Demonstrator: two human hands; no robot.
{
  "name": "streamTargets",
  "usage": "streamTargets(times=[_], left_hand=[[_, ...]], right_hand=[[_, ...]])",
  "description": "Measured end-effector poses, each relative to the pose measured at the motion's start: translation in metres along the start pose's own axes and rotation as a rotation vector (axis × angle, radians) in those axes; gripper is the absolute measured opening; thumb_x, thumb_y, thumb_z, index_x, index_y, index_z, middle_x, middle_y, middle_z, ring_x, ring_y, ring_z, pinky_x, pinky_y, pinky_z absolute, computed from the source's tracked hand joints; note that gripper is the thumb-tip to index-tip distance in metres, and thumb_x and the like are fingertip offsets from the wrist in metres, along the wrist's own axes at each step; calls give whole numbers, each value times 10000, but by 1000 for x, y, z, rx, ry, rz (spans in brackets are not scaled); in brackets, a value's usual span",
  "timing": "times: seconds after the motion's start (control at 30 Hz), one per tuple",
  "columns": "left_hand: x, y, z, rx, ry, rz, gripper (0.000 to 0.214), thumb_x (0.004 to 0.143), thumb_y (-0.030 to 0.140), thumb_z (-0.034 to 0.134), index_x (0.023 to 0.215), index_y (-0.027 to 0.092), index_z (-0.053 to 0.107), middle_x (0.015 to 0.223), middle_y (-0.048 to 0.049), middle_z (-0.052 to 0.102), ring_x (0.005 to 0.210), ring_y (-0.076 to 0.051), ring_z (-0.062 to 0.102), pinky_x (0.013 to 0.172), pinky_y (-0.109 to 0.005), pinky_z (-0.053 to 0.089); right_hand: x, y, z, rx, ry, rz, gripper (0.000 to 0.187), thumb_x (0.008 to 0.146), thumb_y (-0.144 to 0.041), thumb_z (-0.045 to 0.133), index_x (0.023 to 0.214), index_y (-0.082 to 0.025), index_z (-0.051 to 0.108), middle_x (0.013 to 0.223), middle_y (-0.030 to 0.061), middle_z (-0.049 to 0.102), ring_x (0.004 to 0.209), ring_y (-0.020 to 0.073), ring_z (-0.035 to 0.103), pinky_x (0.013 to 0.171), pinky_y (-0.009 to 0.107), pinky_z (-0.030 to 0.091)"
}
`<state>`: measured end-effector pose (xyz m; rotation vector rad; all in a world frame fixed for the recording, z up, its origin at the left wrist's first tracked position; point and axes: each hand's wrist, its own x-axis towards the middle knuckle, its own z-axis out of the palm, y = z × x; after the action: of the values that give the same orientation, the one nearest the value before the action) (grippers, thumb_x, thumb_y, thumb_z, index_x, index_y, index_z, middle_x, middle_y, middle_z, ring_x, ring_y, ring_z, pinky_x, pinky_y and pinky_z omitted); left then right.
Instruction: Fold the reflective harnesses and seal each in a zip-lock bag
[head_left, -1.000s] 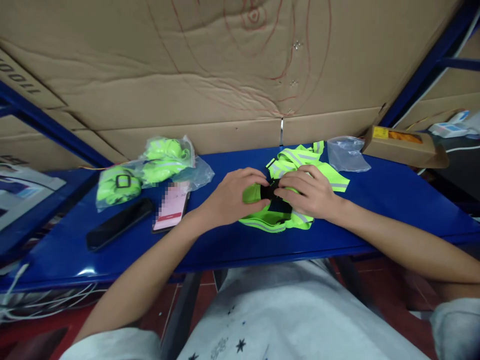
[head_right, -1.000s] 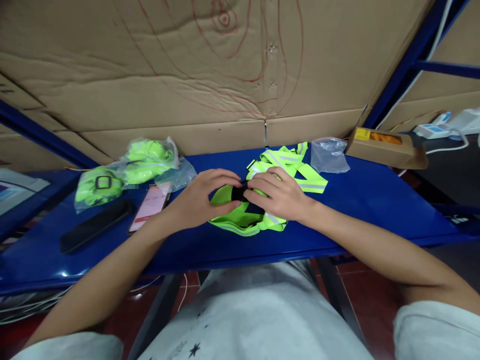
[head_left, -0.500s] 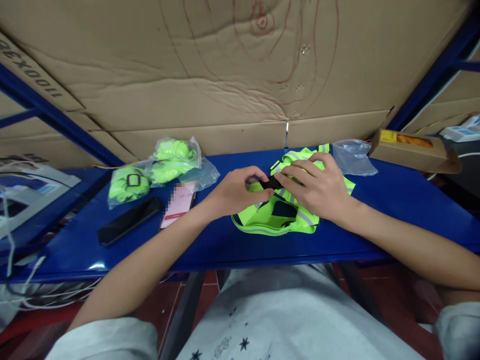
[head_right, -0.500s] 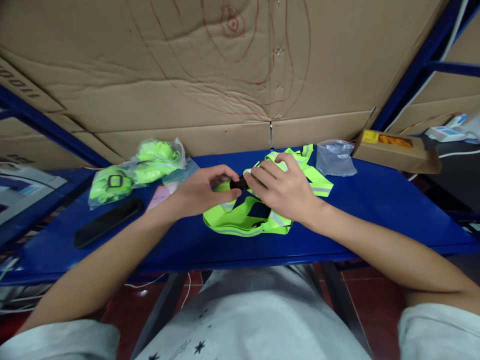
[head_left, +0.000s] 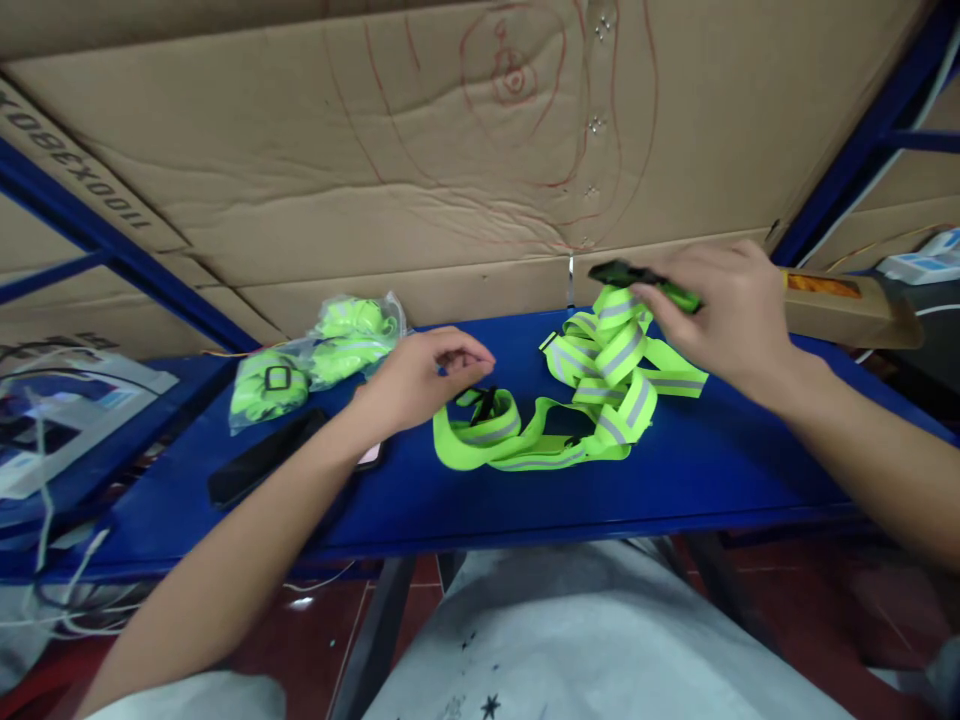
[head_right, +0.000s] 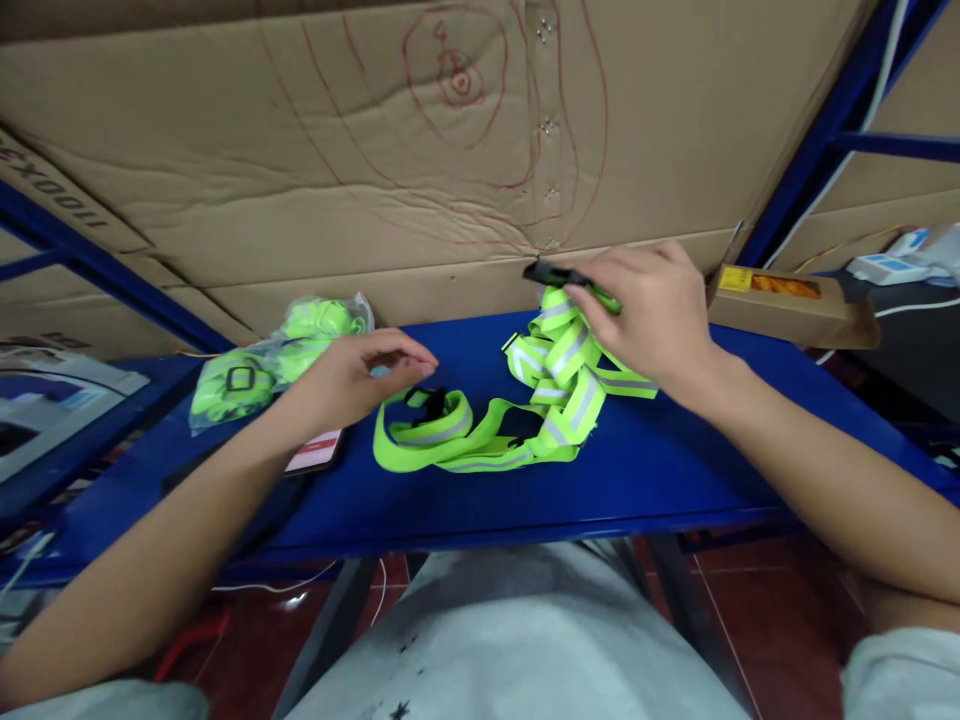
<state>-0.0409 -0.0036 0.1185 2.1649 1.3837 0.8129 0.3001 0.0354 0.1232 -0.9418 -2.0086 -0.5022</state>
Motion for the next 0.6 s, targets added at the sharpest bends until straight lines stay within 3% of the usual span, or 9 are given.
streamTargets(times=[0.07,0.17,0.3,0.4,0.5,0.53,0.6], left_hand=[[-1,-5,-8,48,-69,-32,349,898,529,674,967,199,763,897,-53,742,776,-176,633,699,-294,470],[-3,-12,-7,154,-195,-5,392,912,519,631,1117,205,747,1084,-75,762,946,-222,690,815,-328,519],[-9,-22,-7,247,-328,5,437,946,509,603,1274,234,692,1258,-75,738,1102,-242,694,930,-344,539],[-19,-28,-17,209,-412,3,458,900,497,706,1293,263,691,1302,-67,724,1120,-238,701,961,-339,558],[-28,-33,-28,175,-396,-9,383,866,476,774,1174,254,723,1210,-62,744,1072,-226,714,939,-331,575],[-31,-34,-31,175,-398,-8,351,863,478,785,1120,244,732,1167,-60,749,1033,-217,717,908,-318,579],[-36,-35,-36,178,-419,22,300,886,482,778,1035,224,747,1118,-63,749,981,-200,711,877,-300,572]], right_hand=[[0,16,-1,144,41,213,257,928,-391,759,1000,-153,822,888,120,779,793,217,675,697,369,421],[-3,30,2,458,60,505,209,813,-341,848,882,-146,821,820,81,755,679,143,595,630,331,388],[-4,49,3,935,105,894,91,763,-227,847,807,-158,807,772,47,734,641,130,610,580,328,403],[-3,72,-6,1038,-25,1004,250,914,-263,692,732,-120,788,818,58,771,682,141,665,567,360,333],[-7,92,-18,1074,-155,1070,377,991,-229,554,708,-101,768,841,15,776,713,111,670,592,405,312],[-10,97,-21,1086,-139,1105,342,974,-212,579,698,-126,762,814,-7,767,705,97,664,597,394,340],[-17,105,-24,1046,13,1138,224,902,-182,694,684,-189,744,773,-13,738,678,98,656,600,353,428]])
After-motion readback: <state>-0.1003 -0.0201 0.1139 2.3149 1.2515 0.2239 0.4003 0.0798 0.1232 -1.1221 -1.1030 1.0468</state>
